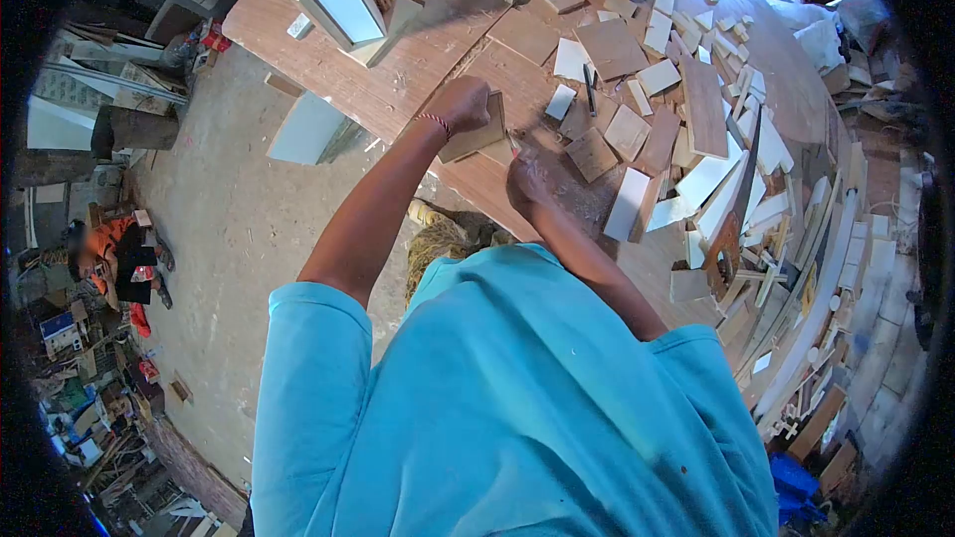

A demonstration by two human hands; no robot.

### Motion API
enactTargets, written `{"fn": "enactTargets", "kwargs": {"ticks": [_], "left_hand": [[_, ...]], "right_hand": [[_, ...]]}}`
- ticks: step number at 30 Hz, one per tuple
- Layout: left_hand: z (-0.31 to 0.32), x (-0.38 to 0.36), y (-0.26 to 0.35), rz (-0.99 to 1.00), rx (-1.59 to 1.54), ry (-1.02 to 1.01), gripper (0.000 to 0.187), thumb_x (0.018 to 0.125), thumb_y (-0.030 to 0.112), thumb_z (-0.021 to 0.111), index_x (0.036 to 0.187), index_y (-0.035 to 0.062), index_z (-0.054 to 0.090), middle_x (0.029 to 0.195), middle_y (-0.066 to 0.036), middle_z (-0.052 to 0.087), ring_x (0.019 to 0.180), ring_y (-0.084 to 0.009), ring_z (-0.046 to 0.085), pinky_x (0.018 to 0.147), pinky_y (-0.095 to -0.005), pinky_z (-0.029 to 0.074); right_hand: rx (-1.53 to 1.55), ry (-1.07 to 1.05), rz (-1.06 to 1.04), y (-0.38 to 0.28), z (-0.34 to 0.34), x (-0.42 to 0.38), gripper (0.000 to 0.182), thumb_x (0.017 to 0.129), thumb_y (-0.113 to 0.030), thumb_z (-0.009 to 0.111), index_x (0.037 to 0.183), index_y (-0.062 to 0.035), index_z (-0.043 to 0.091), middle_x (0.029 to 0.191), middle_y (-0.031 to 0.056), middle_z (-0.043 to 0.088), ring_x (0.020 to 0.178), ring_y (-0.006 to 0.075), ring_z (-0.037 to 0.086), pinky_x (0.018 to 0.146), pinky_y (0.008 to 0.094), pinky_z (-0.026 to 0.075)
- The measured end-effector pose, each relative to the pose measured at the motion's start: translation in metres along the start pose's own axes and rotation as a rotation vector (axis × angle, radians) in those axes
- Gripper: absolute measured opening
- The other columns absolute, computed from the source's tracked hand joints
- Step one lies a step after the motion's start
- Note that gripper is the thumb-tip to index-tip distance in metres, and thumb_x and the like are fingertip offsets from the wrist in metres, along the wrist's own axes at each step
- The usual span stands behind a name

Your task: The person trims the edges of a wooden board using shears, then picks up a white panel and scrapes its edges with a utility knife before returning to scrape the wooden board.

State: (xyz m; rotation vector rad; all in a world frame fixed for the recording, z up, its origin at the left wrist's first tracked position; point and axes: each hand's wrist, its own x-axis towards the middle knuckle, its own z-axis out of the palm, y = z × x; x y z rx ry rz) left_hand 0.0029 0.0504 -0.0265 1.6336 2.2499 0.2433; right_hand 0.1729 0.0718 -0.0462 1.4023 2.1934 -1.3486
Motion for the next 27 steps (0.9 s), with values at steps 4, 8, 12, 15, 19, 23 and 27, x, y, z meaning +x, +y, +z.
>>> {"fn": "enactTargets", "kwargs": {"ticks": [4, 8, 12, 15, 19, 23, 27], "left_hand": [[-0.002, -0.009, 0.010, 0.004, 0.045, 0.001, 0.013, 0.054, 0.009, 0.055, 0.062, -0.0001, 0.059, 0.069, -0.021, 0.056, 0.067, -0.0341, 0.056, 0.060, -0.0381, 0.045], [-0.002, -0.011, 0.012, -0.015, 0.058, -0.004, 0.013, 0.053, 0.009, 0.055, 0.062, 0.0001, 0.059, 0.068, -0.021, 0.056, 0.066, -0.0340, 0.056, 0.059, -0.0384, 0.045], [0.001, -0.006, 0.006, -0.049, 0.027, -0.020, 0.013, 0.053, 0.009, 0.055, 0.062, 0.0003, 0.059, 0.068, -0.021, 0.056, 0.066, -0.0341, 0.056, 0.059, -0.0385, 0.046], [0.004, -0.004, 0.003, -0.037, 0.035, 0.003, 0.014, 0.052, 0.009, 0.055, 0.063, 0.0005, 0.059, 0.068, -0.021, 0.056, 0.065, -0.0339, 0.056, 0.059, -0.0385, 0.046], [-0.003, -0.004, 0.010, -0.044, 0.039, 0.009, 0.015, 0.052, 0.008, 0.055, 0.064, 0.0001, 0.059, 0.068, -0.021, 0.056, 0.065, -0.0340, 0.056, 0.060, -0.0382, 0.046], [-0.008, -0.007, 0.013, -0.069, 0.045, -0.039, 0.014, 0.052, 0.007, 0.055, 0.063, -0.0007, 0.059, 0.068, -0.022, 0.056, 0.066, -0.0343, 0.056, 0.061, -0.0385, 0.046], [-0.002, -0.009, 0.014, -0.066, 0.022, -0.009, 0.013, 0.053, 0.007, 0.055, 0.062, -0.0010, 0.059, 0.068, -0.022, 0.056, 0.066, -0.0345, 0.056, 0.061, -0.0389, 0.046]], "right_hand": [[-0.077, 0.036, -0.047, 0.022, 0.031, 0.034, 0.051, 0.084, -0.037, 0.017, 0.105, 0.0005, 0.043, 0.111, 0.0251, 0.042, 0.108, 0.0390, 0.035, 0.089, 0.0439, 0.029], [-0.041, 0.206, -0.229, 0.054, 0.051, 0.059, 0.047, 0.083, -0.037, 0.023, 0.102, 0.0001, 0.045, 0.103, 0.0261, 0.046, 0.099, 0.0400, 0.041, 0.082, 0.0442, 0.033], [-0.280, 0.164, -0.399, 0.038, 0.024, 0.043, 0.036, 0.080, -0.029, 0.040, 0.093, 0.0042, 0.043, 0.080, 0.0263, 0.053, 0.074, 0.0413, 0.052, 0.064, 0.0461, 0.040], [-0.100, 0.267, -0.480, 0.049, 0.029, 0.041, 0.031, 0.077, -0.023, 0.047, 0.088, 0.0055, 0.040, 0.070, 0.0261, 0.054, 0.068, 0.0409, 0.053, 0.059, 0.0458, 0.042], [-0.166, 0.197, -0.398, 0.050, 0.031, 0.037, 0.031, 0.077, -0.023, 0.046, 0.087, 0.0055, 0.039, 0.073, 0.0286, 0.053, 0.072, 0.0417, 0.053, 0.062, 0.0481, 0.041], [-0.163, 0.170, -0.326, 0.041, 0.028, 0.026, 0.030, 0.078, -0.022, 0.044, 0.089, 0.0054, 0.040, 0.076, 0.0292, 0.053, 0.076, 0.0425, 0.052, 0.065, 0.0489, 0.040], [-0.200, 0.150, -0.298, 0.059, 0.046, 0.049, 0.030, 0.081, -0.022, 0.038, 0.094, 0.0045, 0.040, 0.084, 0.0270, 0.053, 0.083, 0.0419, 0.050, 0.070, 0.0476, 0.040]]}}
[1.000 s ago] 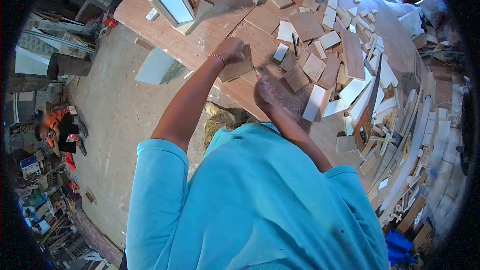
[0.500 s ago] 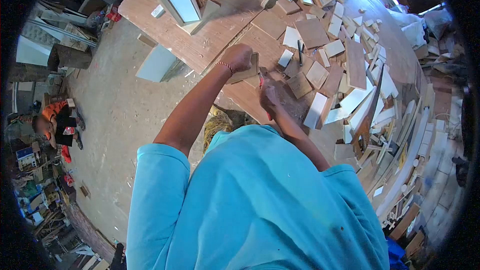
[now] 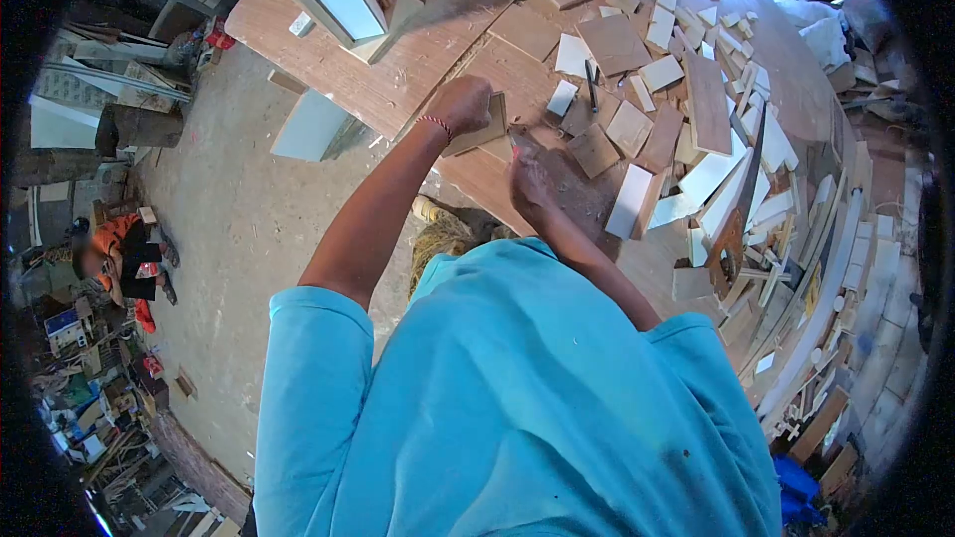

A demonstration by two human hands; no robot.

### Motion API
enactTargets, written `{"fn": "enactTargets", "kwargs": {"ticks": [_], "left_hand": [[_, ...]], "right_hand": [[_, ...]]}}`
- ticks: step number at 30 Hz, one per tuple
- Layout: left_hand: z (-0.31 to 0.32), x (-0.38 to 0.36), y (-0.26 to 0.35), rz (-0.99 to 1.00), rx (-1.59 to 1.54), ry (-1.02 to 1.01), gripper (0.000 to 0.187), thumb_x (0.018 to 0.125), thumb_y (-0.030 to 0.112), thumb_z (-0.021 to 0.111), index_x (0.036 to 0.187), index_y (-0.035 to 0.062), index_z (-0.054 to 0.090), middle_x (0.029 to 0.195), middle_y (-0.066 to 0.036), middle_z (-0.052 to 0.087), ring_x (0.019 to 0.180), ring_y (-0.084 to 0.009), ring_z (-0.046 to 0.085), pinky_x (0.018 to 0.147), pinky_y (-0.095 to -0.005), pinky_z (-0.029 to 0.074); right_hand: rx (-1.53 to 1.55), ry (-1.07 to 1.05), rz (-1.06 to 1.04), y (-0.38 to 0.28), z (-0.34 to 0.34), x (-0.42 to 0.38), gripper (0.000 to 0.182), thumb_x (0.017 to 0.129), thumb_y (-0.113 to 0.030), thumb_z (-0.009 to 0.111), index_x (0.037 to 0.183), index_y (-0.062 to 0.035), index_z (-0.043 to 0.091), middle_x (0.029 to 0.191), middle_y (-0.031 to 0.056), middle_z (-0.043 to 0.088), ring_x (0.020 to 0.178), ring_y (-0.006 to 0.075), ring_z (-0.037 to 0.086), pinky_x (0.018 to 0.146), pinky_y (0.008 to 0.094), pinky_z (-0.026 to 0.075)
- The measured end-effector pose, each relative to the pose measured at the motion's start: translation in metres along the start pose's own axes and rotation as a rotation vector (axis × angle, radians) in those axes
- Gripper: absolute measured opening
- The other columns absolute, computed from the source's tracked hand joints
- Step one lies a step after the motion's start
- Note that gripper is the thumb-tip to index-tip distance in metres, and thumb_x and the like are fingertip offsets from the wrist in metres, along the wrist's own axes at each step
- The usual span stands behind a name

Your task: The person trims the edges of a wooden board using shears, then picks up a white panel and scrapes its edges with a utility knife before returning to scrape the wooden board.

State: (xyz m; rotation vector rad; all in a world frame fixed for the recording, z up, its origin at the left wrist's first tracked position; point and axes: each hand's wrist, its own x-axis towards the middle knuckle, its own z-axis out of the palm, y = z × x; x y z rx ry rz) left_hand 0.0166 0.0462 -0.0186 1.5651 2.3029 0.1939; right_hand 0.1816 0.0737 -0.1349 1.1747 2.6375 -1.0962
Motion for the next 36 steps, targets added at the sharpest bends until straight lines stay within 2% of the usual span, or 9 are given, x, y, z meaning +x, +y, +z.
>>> {"fn": "enactTargets", "kwargs": {"ticks": [7, 9, 13, 19, 21, 25, 28, 34, 36], "left_hand": [[0.004, -0.008, 0.008, 0.058, 0.086, 0.050, 0.010, 0.055, 0.006, 0.054, 0.061, -0.0003, 0.059, 0.068, -0.022, 0.056, 0.066, -0.0340, 0.056, 0.059, -0.0387, 0.046], [0.005, -0.009, 0.007, 0.056, 0.101, 0.060, 0.010, 0.056, 0.006, 0.054, 0.061, -0.0002, 0.059, 0.068, -0.022, 0.055, 0.066, -0.0339, 0.056, 0.059, -0.0387, 0.046], [0.003, -0.009, 0.008, 0.053, 0.108, 0.056, 0.010, 0.056, 0.007, 0.054, 0.061, -0.0002, 0.059, 0.068, -0.021, 0.055, 0.067, -0.0338, 0.056, 0.060, -0.0384, 0.046], [0.009, -0.004, -0.001, 0.064, 0.084, 0.082, 0.012, 0.056, 0.009, 0.055, 0.062, -0.0004, 0.059, 0.068, -0.021, 0.056, 0.067, -0.0335, 0.056, 0.059, -0.0380, 0.046], [0.009, -0.003, 0.000, 0.077, 0.081, 0.070, 0.012, 0.056, 0.009, 0.055, 0.063, -0.0005, 0.059, 0.068, -0.021, 0.056, 0.067, -0.0336, 0.056, 0.059, -0.0381, 0.046], [0.010, -0.013, 0.010, 0.047, 0.095, 0.087, 0.012, 0.057, 0.010, 0.055, 0.063, -0.0001, 0.059, 0.067, -0.020, 0.056, 0.065, -0.0329, 0.057, 0.058, -0.0383, 0.046], [0.012, -0.020, 0.017, 0.049, 0.129, 0.111, 0.012, 0.057, 0.011, 0.055, 0.063, 0.0002, 0.059, 0.066, -0.020, 0.056, 0.065, -0.0323, 0.057, 0.058, -0.0378, 0.046], [0.009, -0.013, 0.007, 0.020, 0.080, 0.171, 0.012, 0.056, 0.010, 0.055, 0.061, 0.0002, 0.059, 0.067, -0.021, 0.056, 0.064, -0.0325, 0.057, 0.059, -0.0369, 0.046], [0.011, -0.011, 0.005, 0.019, 0.053, 0.158, 0.012, 0.055, 0.010, 0.055, 0.060, 0.0000, 0.058, 0.067, -0.021, 0.056, 0.064, -0.0329, 0.056, 0.059, -0.0368, 0.046]], "right_hand": [[0.121, 0.324, 0.138, -0.009, 0.007, 0.007, 0.033, 0.081, -0.026, 0.037, 0.093, 0.0038, 0.044, 0.083, 0.0240, 0.055, 0.077, 0.0365, 0.054, 0.068, 0.0460, 0.042], [0.013, -0.089, -0.019, -0.014, -0.035, 0.000, 0.032, 0.078, -0.027, 0.043, 0.096, -0.0002, 0.043, 0.087, 0.0242, 0.054, 0.081, 0.0417, 0.052, 0.069, 0.0442, 0.041], [0.247, -0.149, -0.002, -0.002, -0.027, -0.003, 0.035, 0.079, -0.029, 0.045, 0.086, 0.0051, 0.042, 0.074, 0.0273, 0.054, 0.060, 0.0363, 0.055, 0.055, 0.0433, 0.045], [0.027, 0.186, -0.199, 0.010, 0.002, -0.007, 0.031, 0.079, -0.028, 0.044, 0.085, 0.0031, 0.042, 0.071, 0.0271, 0.053, 0.060, 0.0375, 0.054, 0.051, 0.0437, 0.043], [0.008, 0.018, -0.077, 0.008, 0.003, -0.009, 0.039, 0.080, -0.029, 0.039, 0.100, 0.0049, 0.041, 0.090, 0.0258, 0.053, 0.083, 0.0412, 0.051, 0.072, 0.0482, 0.039], [0.293, 0.168, 0.044, 0.041, 0.052, 0.018, 0.024, 0.080, -0.023, 0.040, 0.087, -0.0010, 0.041, 0.077, 0.0228, 0.055, 0.074, 0.0370, 0.054, 0.060, 0.0474, 0.041], [-0.030, 0.077, 0.162, 0.005, 0.022, 0.013, 0.025, 0.082, -0.024, 0.034, 0.086, -0.0010, 0.042, 0.079, 0.0236, 0.054, 0.078, 0.0377, 0.053, 0.064, 0.0470, 0.040], [-0.045, 0.122, -0.213, 0.032, 0.019, -0.006, 0.034, 0.084, -0.028, 0.025, 0.085, 0.0002, 0.045, 0.082, 0.0248, 0.053, 0.080, 0.0394, 0.052, 0.068, 0.0461, 0.040], [0.166, 0.103, 0.026, 0.022, 0.009, -0.018, 0.034, 0.083, -0.028, 0.034, 0.095, 0.0017, 0.043, 0.084, 0.0292, 0.051, 0.084, 0.0407, 0.050, 0.072, 0.0473, 0.038]]}}
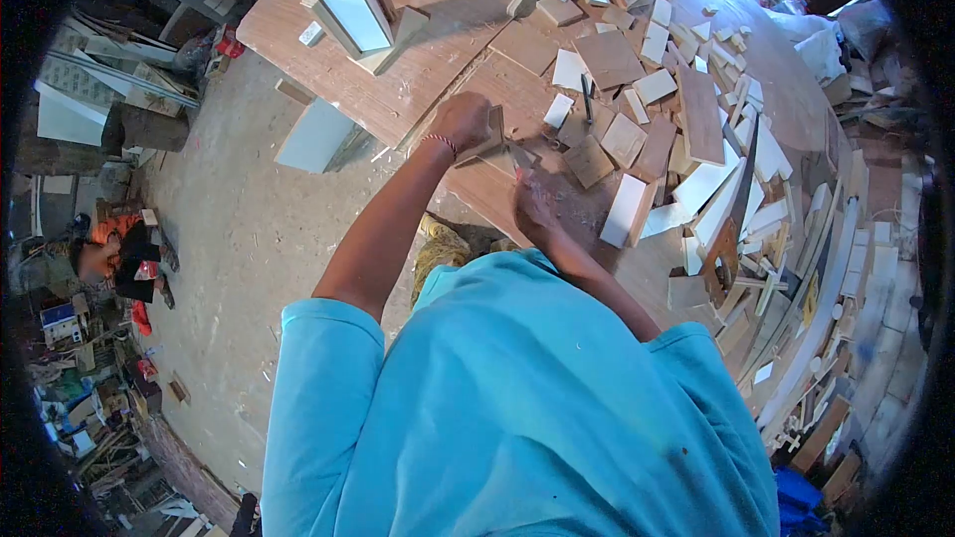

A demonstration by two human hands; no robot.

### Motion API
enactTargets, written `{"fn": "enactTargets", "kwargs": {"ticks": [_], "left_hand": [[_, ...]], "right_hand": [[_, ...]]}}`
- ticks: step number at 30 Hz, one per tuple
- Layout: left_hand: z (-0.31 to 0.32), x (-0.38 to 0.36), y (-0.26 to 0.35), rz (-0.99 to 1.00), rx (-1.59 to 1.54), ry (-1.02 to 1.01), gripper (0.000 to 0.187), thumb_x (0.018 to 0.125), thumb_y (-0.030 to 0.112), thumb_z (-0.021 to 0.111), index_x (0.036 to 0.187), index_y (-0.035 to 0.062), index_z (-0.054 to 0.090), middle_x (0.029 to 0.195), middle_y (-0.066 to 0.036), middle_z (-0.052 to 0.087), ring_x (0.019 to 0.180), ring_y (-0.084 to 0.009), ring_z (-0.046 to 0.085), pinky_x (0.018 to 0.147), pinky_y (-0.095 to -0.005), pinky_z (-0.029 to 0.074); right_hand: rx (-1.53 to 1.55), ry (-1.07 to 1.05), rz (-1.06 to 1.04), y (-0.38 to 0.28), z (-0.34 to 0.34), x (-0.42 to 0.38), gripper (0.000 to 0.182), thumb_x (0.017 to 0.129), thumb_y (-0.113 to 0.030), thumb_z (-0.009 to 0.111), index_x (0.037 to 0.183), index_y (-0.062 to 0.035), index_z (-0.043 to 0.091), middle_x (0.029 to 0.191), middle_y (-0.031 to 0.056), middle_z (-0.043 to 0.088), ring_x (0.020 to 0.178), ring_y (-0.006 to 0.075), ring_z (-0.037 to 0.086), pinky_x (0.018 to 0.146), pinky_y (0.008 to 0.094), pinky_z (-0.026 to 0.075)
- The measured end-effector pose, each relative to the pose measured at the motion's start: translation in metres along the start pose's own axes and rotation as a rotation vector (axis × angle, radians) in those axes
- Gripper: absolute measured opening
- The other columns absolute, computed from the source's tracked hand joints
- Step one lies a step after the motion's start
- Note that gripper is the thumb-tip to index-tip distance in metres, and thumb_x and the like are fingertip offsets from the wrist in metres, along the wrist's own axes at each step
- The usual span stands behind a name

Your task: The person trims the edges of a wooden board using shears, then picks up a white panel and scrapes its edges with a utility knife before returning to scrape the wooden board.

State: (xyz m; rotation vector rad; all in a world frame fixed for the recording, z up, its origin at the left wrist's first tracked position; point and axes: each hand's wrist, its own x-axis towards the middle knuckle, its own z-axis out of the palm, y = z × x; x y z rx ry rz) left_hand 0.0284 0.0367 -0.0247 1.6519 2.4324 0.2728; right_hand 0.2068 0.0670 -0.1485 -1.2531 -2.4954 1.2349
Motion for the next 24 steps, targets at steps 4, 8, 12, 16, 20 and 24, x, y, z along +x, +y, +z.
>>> {"fn": "enactTargets", "kwargs": {"ticks": [4, 8, 12, 16, 20, 24], "left_hand": [[-0.007, 0.007, -0.003, -0.021, -0.003, -0.069, 0.014, 0.053, 0.012, 0.057, 0.059, -0.0007, 0.058, 0.068, -0.022, 0.055, 0.065, -0.0334, 0.056, 0.060, -0.0367, 0.046], [0.001, 0.009, -0.028, -0.037, -0.069, -0.110, 0.023, 0.052, 0.018, 0.061, 0.065, -0.0014, 0.059, 0.069, -0.023, 0.055, 0.066, -0.0326, 0.056, 0.060, -0.0354, 0.046], [-0.007, -0.026, -0.047, -0.165, -0.400, -0.057, 0.028, 0.054, 0.019, 0.065, 0.071, -0.0022, 0.060, 0.069, -0.018, 0.059, 0.063, -0.0263, 0.058, 0.058, -0.0319, 0.046], [-0.010, -0.063, -0.043, -0.366, -1.127, 0.054, 0.025, 0.061, 0.014, 0.066, 0.078, -0.0016, 0.059, 0.073, -0.008, 0.060, 0.063, -0.0145, 0.056, 0.057, -0.0260, 0.045], [-0.007, -0.082, -0.034, -0.378, -1.496, 0.120, 0.023, 0.064, 0.012, 0.065, 0.082, -0.0010, 0.058, 0.074, -0.007, 0.060, 0.063, -0.0124, 0.056, 0.058, -0.0247, 0.046], [-0.010, -0.093, -0.031, -0.415, -1.556, 0.121, 0.025, 0.064, 0.011, 0.066, 0.084, -0.0013, 0.056, 0.077, -0.006, 0.060, 0.066, -0.0129, 0.057, 0.061, -0.0254, 0.046]], "right_hand": [[-0.036, -0.088, 0.117, -0.022, -0.021, -0.008, 0.038, 0.082, -0.032, 0.036, 0.098, 0.0009, 0.043, 0.087, 0.0297, 0.050, 0.086, 0.0413, 0.048, 0.076, 0.0467, 0.036], [0.026, -0.180, 0.066, -0.011, -0.026, 0.004, 0.038, 0.078, -0.034, 0.042, 0.086, 0.0029, 0.047, 0.079, 0.0234, 0.055, 0.072, 0.0378, 0.055, 0.061, 0.0468, 0.043], [-0.042, 0.101, -0.088, -0.024, -0.054, 0.002, 0.037, 0.075, -0.035, 0.050, 0.074, 0.0022, 0.048, 0.068, 0.0170, 0.056, 0.053, 0.0292, 0.056, 0.045, 0.0366, 0.045], [0.593, -0.127, 0.137, -0.052, -0.092, 0.005, 0.026, 0.075, -0.029, 0.055, 0.075, -0.0040, 0.047, 0.060, 0.0022, 0.049, 0.044, 0.0094, 0.048, 0.036, 0.0241, 0.039], [0.884, -0.152, 0.015, -0.067, -0.104, 0.007, 0.020, 0.075, -0.024, 0.056, 0.078, -0.0058, 0.047, 0.060, 0.0003, 0.048, 0.045, 0.0083, 0.046, 0.036, 0.0218, 0.039], [0.879, -0.146, -0.074, -0.080, -0.105, 0.006, 0.019, 0.073, -0.019, 0.058, 0.079, -0.0057, 0.046, 0.065, 0.0010, 0.048, 0.051, 0.0073, 0.048, 0.037, 0.0198, 0.039]]}}
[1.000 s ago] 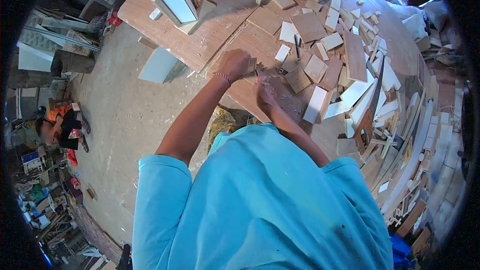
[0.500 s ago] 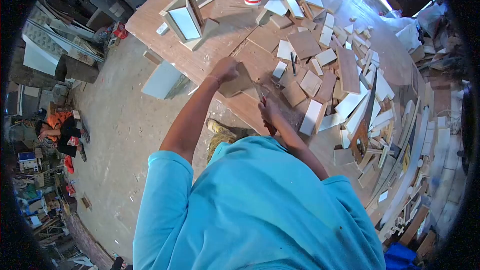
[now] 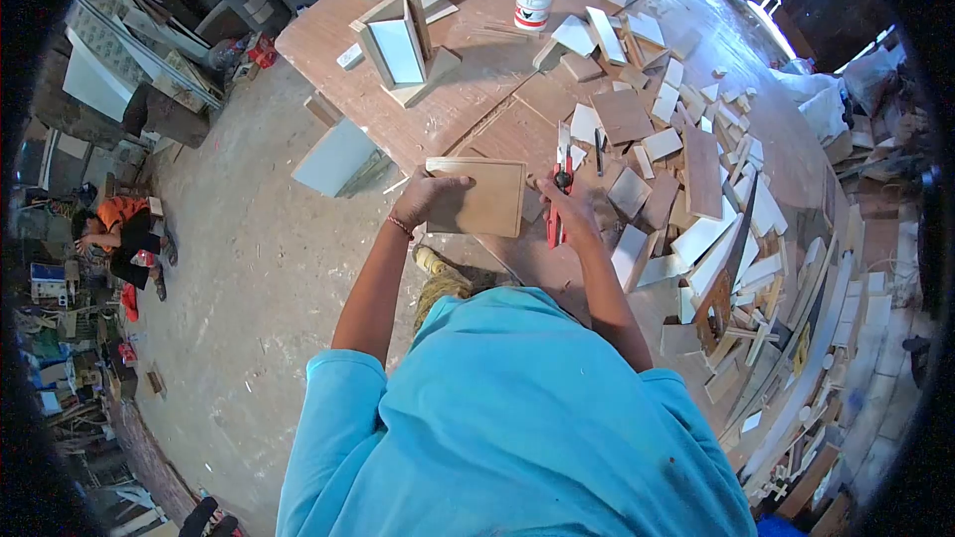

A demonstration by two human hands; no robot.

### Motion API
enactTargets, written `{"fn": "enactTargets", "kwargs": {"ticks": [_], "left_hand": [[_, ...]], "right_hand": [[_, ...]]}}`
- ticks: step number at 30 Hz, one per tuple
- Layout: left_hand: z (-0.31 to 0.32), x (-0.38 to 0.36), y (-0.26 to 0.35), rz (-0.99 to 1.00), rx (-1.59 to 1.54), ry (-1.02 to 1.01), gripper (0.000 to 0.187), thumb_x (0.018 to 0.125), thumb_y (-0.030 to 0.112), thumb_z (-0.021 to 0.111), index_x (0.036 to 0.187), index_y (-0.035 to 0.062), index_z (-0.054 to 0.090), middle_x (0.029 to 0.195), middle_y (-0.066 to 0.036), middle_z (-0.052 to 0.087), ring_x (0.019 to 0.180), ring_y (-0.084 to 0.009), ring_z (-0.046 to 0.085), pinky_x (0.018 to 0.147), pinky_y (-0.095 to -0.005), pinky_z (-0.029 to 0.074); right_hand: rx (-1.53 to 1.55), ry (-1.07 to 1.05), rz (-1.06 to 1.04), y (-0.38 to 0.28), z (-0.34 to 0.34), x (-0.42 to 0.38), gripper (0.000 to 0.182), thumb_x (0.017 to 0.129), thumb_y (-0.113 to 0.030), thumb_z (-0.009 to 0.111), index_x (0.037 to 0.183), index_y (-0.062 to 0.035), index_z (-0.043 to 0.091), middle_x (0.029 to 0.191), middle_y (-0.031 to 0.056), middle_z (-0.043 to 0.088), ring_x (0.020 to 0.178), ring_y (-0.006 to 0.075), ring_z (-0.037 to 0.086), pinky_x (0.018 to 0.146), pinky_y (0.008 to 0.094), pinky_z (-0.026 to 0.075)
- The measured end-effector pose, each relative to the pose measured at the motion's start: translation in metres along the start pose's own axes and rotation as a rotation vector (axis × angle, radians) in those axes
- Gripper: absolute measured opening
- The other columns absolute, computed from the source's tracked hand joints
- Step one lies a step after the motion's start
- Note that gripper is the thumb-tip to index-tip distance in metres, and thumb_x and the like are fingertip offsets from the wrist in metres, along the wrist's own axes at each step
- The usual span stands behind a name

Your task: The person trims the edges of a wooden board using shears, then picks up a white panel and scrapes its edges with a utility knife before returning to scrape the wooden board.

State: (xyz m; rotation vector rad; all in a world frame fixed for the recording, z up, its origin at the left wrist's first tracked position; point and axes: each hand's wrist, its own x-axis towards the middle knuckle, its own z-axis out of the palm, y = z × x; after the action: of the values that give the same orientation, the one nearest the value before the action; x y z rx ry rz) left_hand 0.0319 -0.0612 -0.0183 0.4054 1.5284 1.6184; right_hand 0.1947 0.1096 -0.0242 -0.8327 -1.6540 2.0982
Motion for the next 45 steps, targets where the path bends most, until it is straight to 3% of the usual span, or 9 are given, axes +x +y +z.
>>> {"fn": "enactTargets", "kwargs": {"ticks": [6, 13, 24, 34, 43, 45], "left_hand": [[0.005, -0.016, 0.014, -0.005, 0.001, 0.057, 0.027, 0.063, 0.007, 0.065, 0.086, -0.0018, 0.055, 0.080, -0.007, 0.058, 0.068, -0.0135, 0.056, 0.062, -0.0261, 0.046], [0.003, -0.017, 0.017, 0.050, -0.066, -0.002, 0.028, 0.063, 0.007, 0.065, 0.087, -0.0022, 0.054, 0.082, -0.007, 0.058, 0.071, -0.0136, 0.056, 0.066, -0.0258, 0.045], [0.012, -0.027, 0.023, 0.039, -0.042, 0.023, 0.036, 0.063, 0.008, 0.066, 0.092, -0.0035, 0.050, 0.085, -0.011, 0.058, 0.078, -0.0179, 0.056, 0.072, -0.0277, 0.044], [0.015, -0.028, 0.026, 0.158, 0.132, -0.033, 0.028, 0.066, 0.010, 0.063, 0.089, -0.0037, 0.054, 0.082, -0.008, 0.059, 0.073, -0.0137, 0.055, 0.069, -0.0245, 0.044], [0.023, -0.020, 0.049, 0.127, 0.488, -0.039, 0.028, 0.069, 0.012, 0.062, 0.091, -0.0016, 0.053, 0.085, -0.007, 0.057, 0.074, -0.0144, 0.054, 0.071, -0.0255, 0.042], [0.020, -0.007, 0.044, 0.119, 0.532, -0.113, 0.027, 0.069, 0.012, 0.061, 0.090, -0.0024, 0.053, 0.085, -0.007, 0.057, 0.075, -0.0149, 0.054, 0.070, -0.0262, 0.042]], "right_hand": [[-0.107, 0.035, -0.099, -0.022, 0.015, -0.003, 0.023, 0.067, -0.009, 0.062, 0.082, -0.0028, 0.045, 0.072, 0.0041, 0.054, 0.052, 0.0074, 0.049, 0.038, 0.0199, 0.041], [-0.069, 0.019, -0.191, -0.035, 0.022, -0.005, 0.024, 0.067, -0.007, 0.061, 0.085, -0.0009, 0.046, 0.077, 0.0066, 0.056, 0.054, 0.0084, 0.051, 0.039, 0.0197, 0.041], [-0.072, 0.066, -0.192, -0.036, 0.023, -0.003, 0.021, 0.067, -0.008, 0.061, 0.082, -0.0028, 0.048, 0.065, 0.0017, 0.052, 0.047, 0.0068, 0.047, 0.038, 0.0195, 0.039], [-0.020, 0.098, -0.238, -0.022, 0.008, 0.003, 0.020, 0.066, -0.007, 0.061, 0.080, -0.0024, 0.048, 0.060, 0.0016, 0.051, 0.049, 0.0067, 0.049, 0.041, 0.0200, 0.039], [-0.406, 0.222, -0.101, -0.008, 0.003, 0.002, 0.021, 0.063, -0.010, 0.063, 0.076, -0.0024, 0.049, 0.061, 0.0065, 0.054, 0.050, 0.0144, 0.053, 0.045, 0.0276, 0.043], [-0.577, 0.223, -0.189, 0.005, -0.001, 0.009, 0.023, 0.065, -0.004, 0.059, 0.085, -0.0034, 0.047, 0.060, 0.0031, 0.049, 0.047, 0.0122, 0.049, 0.040, 0.0254, 0.040]]}}
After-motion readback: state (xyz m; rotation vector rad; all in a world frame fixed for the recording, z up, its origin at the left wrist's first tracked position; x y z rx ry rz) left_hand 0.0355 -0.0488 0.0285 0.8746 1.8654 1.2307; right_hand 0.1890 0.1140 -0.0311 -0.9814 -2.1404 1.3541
